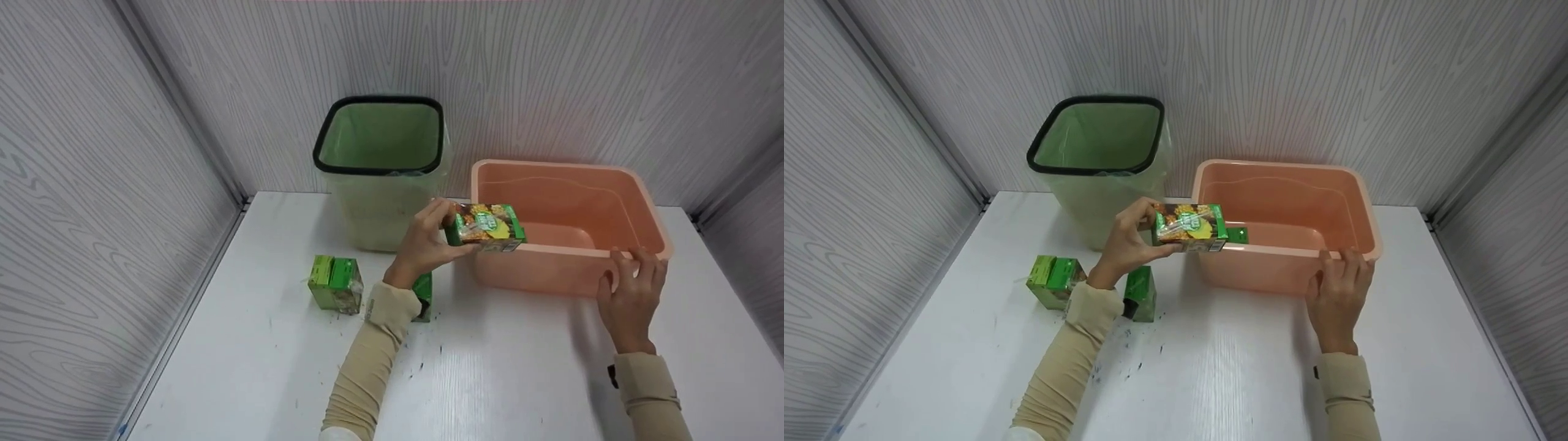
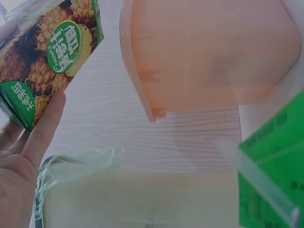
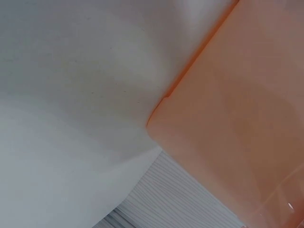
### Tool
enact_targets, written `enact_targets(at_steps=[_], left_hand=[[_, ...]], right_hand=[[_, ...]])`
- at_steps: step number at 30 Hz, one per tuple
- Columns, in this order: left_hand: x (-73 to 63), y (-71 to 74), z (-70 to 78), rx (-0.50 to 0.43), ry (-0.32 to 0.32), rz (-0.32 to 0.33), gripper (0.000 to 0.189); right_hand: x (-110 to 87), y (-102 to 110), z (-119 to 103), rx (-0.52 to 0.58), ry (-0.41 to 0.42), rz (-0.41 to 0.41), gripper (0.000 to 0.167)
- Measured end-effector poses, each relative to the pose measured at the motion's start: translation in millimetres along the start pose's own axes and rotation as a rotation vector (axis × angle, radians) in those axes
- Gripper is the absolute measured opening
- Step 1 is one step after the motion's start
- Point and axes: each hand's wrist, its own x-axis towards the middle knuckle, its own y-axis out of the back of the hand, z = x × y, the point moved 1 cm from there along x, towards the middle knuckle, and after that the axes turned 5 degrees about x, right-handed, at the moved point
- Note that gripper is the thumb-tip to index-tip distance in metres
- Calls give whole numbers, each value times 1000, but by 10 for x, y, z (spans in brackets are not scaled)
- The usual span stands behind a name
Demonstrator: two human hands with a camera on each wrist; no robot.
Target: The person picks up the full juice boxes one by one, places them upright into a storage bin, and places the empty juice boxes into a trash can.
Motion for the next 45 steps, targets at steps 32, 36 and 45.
enact_targets(at_steps=[32,36,45], left_hand=[[342,-514,187,-36,-5,-16,41],[382,-596,174,-12,-6,-7,41],[462,-741,173,82,-2,-22,38]], right_hand=[[-16,11,-5,-12,-31,-14,32],[3,19,5,-16,-15,-7,31],[-7,-1,12,-6,-18,-9,30]])
